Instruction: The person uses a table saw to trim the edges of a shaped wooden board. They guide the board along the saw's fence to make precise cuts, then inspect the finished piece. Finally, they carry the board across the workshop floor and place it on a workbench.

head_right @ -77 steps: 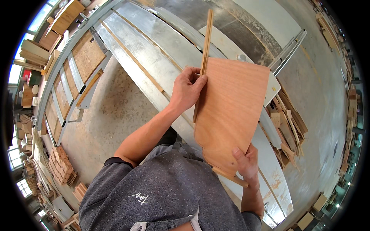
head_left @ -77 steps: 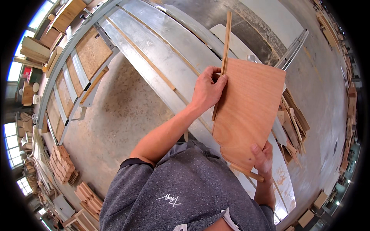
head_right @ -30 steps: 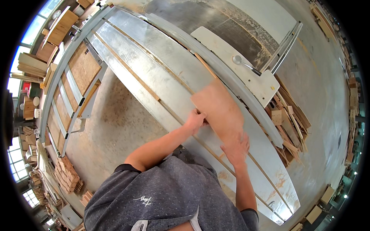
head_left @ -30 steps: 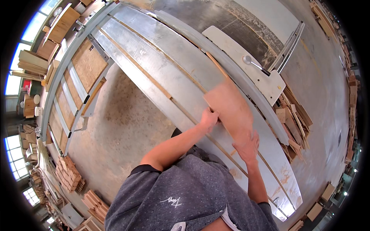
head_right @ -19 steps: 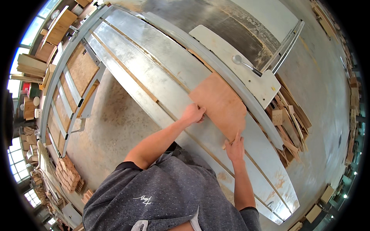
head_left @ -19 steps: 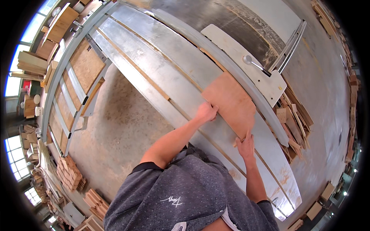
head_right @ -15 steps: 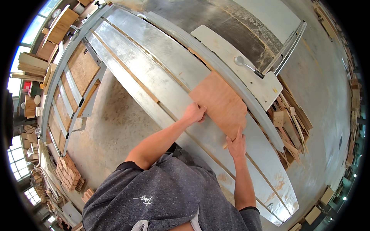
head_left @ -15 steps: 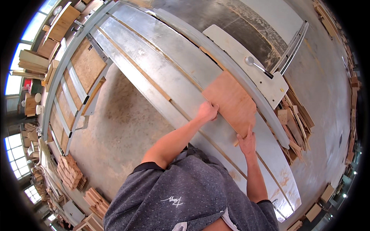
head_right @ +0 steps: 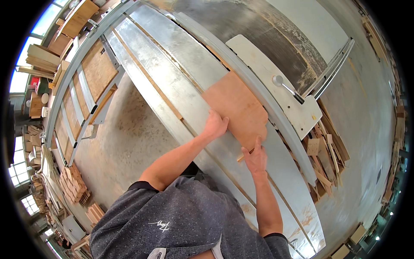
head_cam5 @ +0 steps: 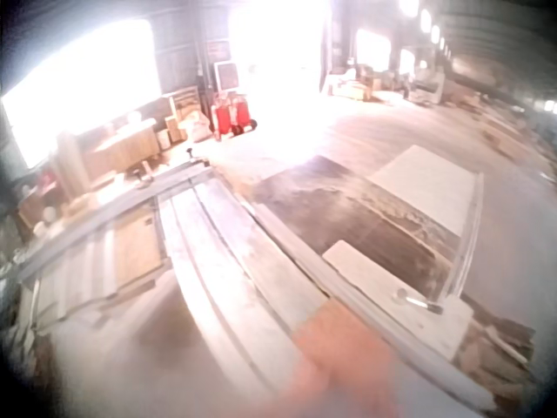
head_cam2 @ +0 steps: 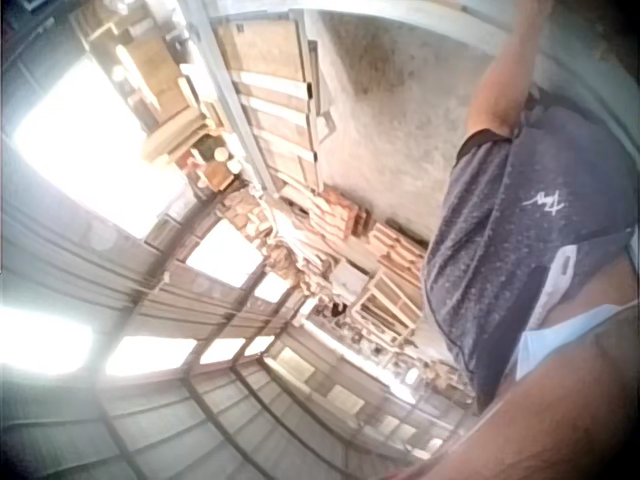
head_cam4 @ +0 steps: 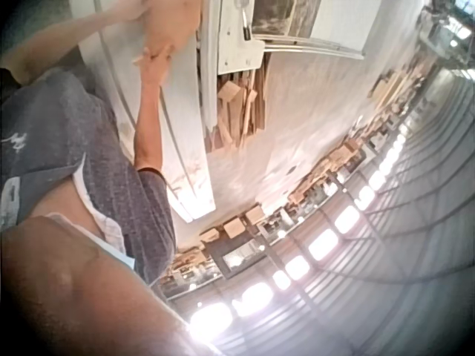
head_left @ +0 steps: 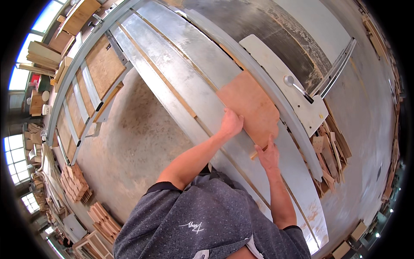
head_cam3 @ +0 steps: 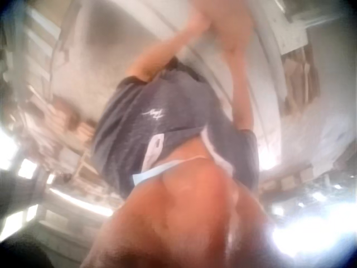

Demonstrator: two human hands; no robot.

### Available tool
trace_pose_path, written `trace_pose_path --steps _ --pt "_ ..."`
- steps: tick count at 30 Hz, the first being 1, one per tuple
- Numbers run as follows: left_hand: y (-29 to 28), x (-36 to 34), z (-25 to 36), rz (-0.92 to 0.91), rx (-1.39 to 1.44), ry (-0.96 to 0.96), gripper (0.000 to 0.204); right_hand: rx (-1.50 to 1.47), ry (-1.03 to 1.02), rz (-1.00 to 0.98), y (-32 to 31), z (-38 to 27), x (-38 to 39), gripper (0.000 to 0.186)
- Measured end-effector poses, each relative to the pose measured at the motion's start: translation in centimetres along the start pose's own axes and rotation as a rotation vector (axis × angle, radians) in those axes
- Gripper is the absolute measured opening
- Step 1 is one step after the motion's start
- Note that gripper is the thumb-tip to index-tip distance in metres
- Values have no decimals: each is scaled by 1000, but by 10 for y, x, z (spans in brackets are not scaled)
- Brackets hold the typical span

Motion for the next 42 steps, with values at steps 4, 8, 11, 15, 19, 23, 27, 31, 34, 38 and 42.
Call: trace_pose_path --steps 4,8,11,15,19,23,27,31,34,38,42 --pt "-6 -10 -6 35 11 8 89 -46 9 -49 5 -30 -18 93" --pt "-16 -21 -16 34 36 -73 102 -53 -33 -38 12 -51 -36 93" --pt "-27 -30 -21 7 106 -163 106 -27 -63 -28 18 -63 -47 93" --pt "-47 -46 -24 48 164 -165 108 -75 -92 -42 20 -88 -61 94" --pt "-68 -67 -29 112 142 -140 110 -87 -96 -41 26 -110 -77 96" --pt "-89 -83 -30 126 125 -142 111 -141 -153 -42 31 -131 -93 96" --pt "-110 -100 -30 134 161 -139 110 -123 -196 -45 35 -152 -109 97" --pt "-128 -115 -33 155 138 -156 110 -102 -207 -42 39 -174 -123 99" --pt "-141 -125 -34 178 152 -138 110 -99 -207 -49 41 -189 -130 99" --pt "-158 -138 -34 191 158 -133 109 -118 -249 -30 44 -206 -142 98" --pt "-174 -149 -31 227 107 -114 107 -122 -272 -43 50 -221 -155 99"
Point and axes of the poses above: each hand's wrist, its own x-axis away from the middle knuckle, its own y-axis out of the palm, z = x × y, the point moved 10 cm from there along -x, towards the middle knuckle, and after that the axes turned 2 degrees about -z, right-handed, at the moved point
